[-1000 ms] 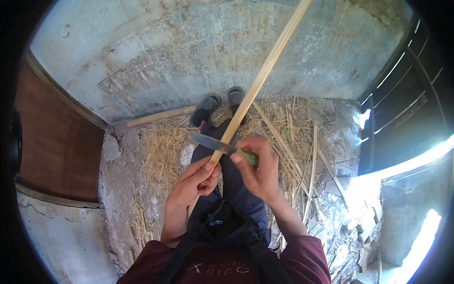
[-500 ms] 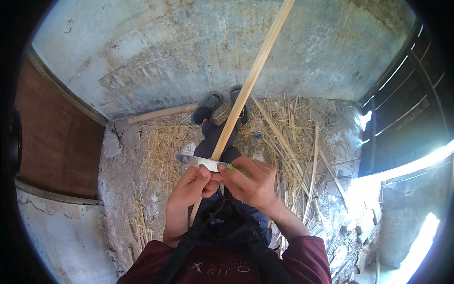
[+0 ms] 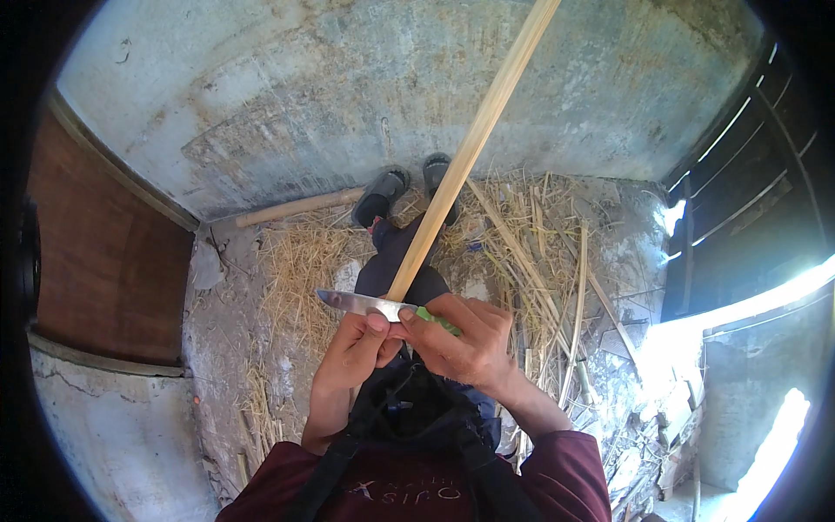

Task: The person whittles a long wooden rod by hand using a small knife, shaving off thin strips of wood while sitting on the ground.

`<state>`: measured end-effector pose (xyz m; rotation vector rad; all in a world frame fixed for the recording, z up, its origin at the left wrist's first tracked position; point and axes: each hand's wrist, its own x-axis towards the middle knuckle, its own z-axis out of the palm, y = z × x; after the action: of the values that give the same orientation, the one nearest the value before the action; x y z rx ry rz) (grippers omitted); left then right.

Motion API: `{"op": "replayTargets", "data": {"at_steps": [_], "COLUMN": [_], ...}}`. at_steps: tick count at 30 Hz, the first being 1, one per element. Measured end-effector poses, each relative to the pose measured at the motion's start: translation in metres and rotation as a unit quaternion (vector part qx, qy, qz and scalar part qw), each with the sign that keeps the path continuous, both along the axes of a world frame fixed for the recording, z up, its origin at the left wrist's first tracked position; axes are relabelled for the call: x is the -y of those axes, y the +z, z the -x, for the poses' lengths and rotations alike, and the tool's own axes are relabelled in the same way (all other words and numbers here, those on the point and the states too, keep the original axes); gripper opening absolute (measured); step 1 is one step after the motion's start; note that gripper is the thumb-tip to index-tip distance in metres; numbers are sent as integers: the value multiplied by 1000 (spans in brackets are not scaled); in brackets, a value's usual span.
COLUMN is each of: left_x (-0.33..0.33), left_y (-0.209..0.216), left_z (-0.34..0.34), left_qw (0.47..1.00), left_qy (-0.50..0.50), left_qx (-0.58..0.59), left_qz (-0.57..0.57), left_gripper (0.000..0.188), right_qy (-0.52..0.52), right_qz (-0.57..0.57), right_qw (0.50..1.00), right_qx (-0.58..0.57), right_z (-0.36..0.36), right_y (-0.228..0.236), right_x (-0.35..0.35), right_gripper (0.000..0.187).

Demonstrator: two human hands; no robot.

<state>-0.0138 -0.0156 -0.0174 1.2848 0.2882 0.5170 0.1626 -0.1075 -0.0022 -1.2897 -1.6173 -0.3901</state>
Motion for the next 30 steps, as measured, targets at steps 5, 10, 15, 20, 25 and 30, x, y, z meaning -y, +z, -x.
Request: {"op": "replayTargets", "data": {"at_steps": [5,10,15,20,25,30], "left_x": [5,7,6,3,7,6], "left_y": [0,8,11,4,8,10], "left_z": [0,-4,-6,-2,-4,0], "left_qw": [1000,998,999,1000,995,990], "left_qy": [18,56,37,18,56,51], "left_qx": [8,-11,-11,-21,-31,-58], "left_qz": [5,-41,-22,-6,-82,-115], "left_gripper": [51,54,61,67,65,53], "right_qy": [-18,-27,-26,-21,-29,-38], "right_qz": [-10,-12,-15,-9,-42,-60], "right_qw": [1000,999,999,1000,998,997], "right_qx": [17,28,18,12,42,44], "right_z": [1,-1,-4,-4,-6,-8], "right_y": [3,4,3,1,0,0], "right_x": [1,0,-2,-3,-5,-3], "right_gripper": [26,23,21,23,27,30]}}
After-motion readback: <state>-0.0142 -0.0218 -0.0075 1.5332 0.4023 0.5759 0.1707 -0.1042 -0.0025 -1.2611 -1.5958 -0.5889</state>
